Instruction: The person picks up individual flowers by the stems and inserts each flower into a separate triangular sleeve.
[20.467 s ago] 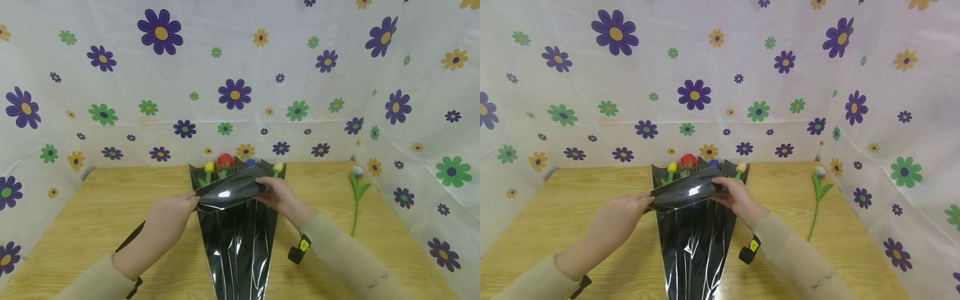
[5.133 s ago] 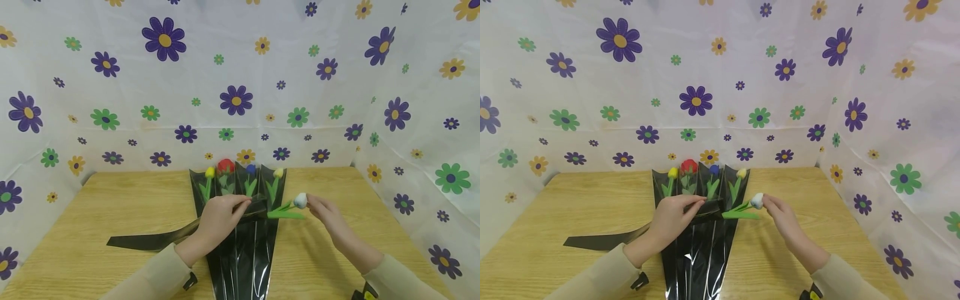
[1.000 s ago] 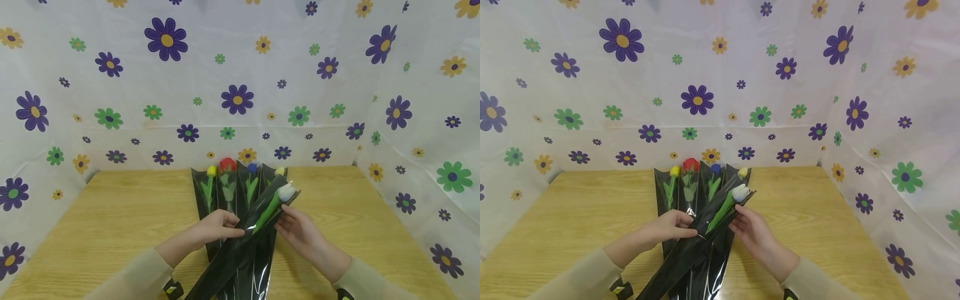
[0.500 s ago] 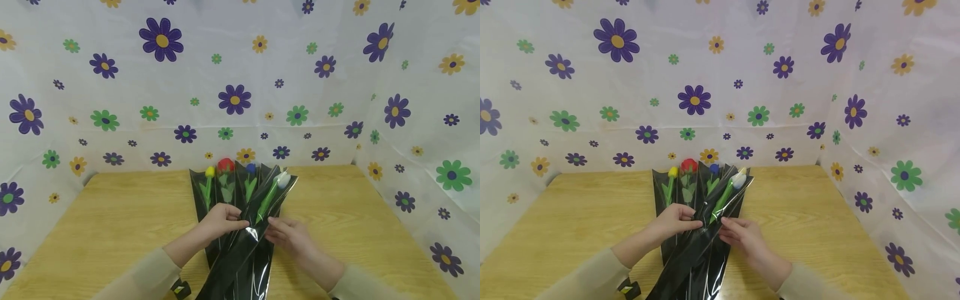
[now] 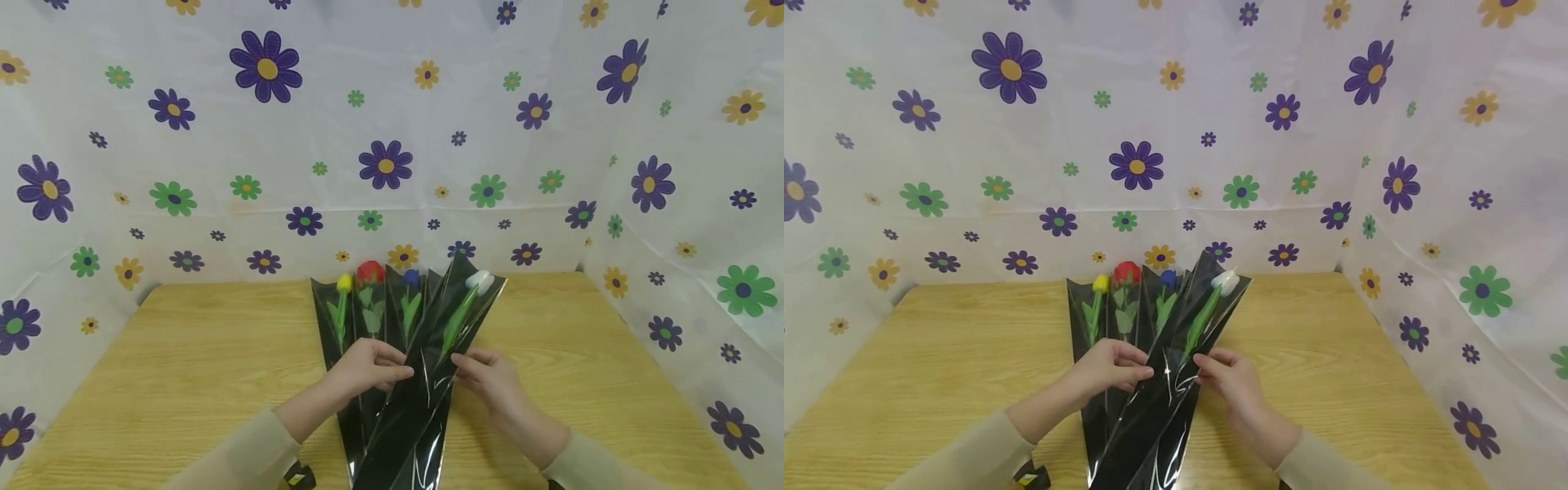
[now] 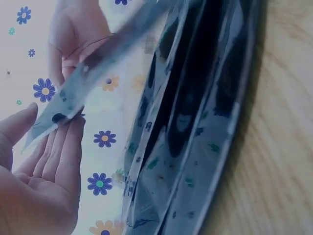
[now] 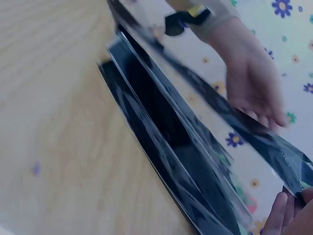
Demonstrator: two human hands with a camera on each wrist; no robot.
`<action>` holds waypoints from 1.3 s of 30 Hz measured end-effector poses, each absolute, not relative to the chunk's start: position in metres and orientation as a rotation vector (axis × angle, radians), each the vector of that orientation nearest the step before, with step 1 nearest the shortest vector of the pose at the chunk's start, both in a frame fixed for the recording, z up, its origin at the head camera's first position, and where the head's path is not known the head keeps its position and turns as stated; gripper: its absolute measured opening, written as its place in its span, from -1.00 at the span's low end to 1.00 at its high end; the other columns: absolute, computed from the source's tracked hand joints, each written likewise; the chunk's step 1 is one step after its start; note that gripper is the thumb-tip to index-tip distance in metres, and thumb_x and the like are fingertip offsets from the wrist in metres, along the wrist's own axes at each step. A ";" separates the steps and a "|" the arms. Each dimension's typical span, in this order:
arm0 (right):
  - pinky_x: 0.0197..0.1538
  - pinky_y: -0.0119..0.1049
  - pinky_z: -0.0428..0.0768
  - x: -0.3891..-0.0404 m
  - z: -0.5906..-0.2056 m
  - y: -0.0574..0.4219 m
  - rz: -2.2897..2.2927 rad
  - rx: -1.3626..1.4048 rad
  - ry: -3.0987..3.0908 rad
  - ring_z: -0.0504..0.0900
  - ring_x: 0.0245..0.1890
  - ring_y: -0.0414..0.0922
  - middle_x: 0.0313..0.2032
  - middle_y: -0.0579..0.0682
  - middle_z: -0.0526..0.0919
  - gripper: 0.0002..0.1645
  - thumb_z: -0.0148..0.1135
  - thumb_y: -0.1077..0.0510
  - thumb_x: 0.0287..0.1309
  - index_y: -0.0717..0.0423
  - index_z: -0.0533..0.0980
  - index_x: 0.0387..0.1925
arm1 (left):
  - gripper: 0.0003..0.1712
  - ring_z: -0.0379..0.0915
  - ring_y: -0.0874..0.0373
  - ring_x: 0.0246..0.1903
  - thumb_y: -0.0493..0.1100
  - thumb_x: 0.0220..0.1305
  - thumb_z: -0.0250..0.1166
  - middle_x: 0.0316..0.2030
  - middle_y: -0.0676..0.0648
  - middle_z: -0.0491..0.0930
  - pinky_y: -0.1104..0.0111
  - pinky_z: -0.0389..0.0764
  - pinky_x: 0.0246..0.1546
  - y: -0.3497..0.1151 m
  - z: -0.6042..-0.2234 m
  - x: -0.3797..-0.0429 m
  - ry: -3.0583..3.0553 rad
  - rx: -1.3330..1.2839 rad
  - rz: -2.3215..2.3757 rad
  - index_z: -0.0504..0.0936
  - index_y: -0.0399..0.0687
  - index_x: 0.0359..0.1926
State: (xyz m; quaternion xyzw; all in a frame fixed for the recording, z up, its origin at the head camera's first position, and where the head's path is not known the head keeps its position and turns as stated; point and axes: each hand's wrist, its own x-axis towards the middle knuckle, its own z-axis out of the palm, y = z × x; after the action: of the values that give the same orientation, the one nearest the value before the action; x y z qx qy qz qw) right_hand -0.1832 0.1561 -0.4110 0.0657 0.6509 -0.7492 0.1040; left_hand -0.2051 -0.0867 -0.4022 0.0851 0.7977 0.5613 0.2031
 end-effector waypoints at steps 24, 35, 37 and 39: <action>-0.18 -0.54 0.71 -0.223 -0.398 0.224 -2.280 0.406 2.001 0.67 -0.48 -0.39 -0.57 -0.28 0.68 -0.59 0.13 0.32 0.51 -0.10 0.59 -0.48 | -0.84 0.83 0.05 -0.38 -0.38 0.39 0.39 -0.27 -0.31 0.83 0.21 0.85 -0.28 -0.070 -0.424 -0.175 1.968 0.366 1.542 0.77 -0.43 -0.09; -0.24 -0.55 0.69 -0.233 -0.412 0.232 -2.229 0.533 1.998 0.59 -0.53 -0.38 -0.60 -0.27 0.61 -0.63 0.17 0.31 0.48 -0.07 0.57 -0.49 | -0.84 0.85 -0.02 -0.38 -0.42 0.37 0.36 -0.28 -0.42 0.81 0.23 0.85 -0.32 -0.055 -0.437 -0.166 1.876 0.374 1.554 0.76 -0.47 -0.11; -0.25 -0.55 0.68 -0.235 -0.417 0.233 -2.217 0.542 1.991 0.59 -0.54 -0.37 -0.60 -0.26 0.59 -0.62 0.16 0.32 0.48 -0.06 0.55 -0.50 | -0.85 0.84 0.02 -0.40 -0.43 0.35 0.36 -0.29 -0.42 0.80 0.24 0.85 -0.32 -0.052 -0.439 -0.166 1.874 0.364 1.562 0.76 -0.48 -0.12; -0.26 -0.55 0.68 -0.237 -0.421 0.234 -2.199 0.543 1.989 0.58 -0.53 -0.37 -0.58 -0.25 0.58 -0.70 0.16 0.32 0.48 0.03 0.58 -0.43 | -0.87 0.82 0.06 -0.42 -0.44 0.34 0.37 -0.29 -0.40 0.81 0.24 0.85 -0.33 -0.050 -0.441 -0.165 1.877 0.343 1.574 0.77 -0.46 -0.14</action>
State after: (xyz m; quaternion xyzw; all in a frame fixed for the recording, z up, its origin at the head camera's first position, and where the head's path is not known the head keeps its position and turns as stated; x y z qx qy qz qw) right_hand -0.2373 0.2343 -0.4215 0.1797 0.6586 -0.7280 0.0635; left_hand -0.1653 -0.0496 -0.4413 0.1312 0.7168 0.6012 0.3280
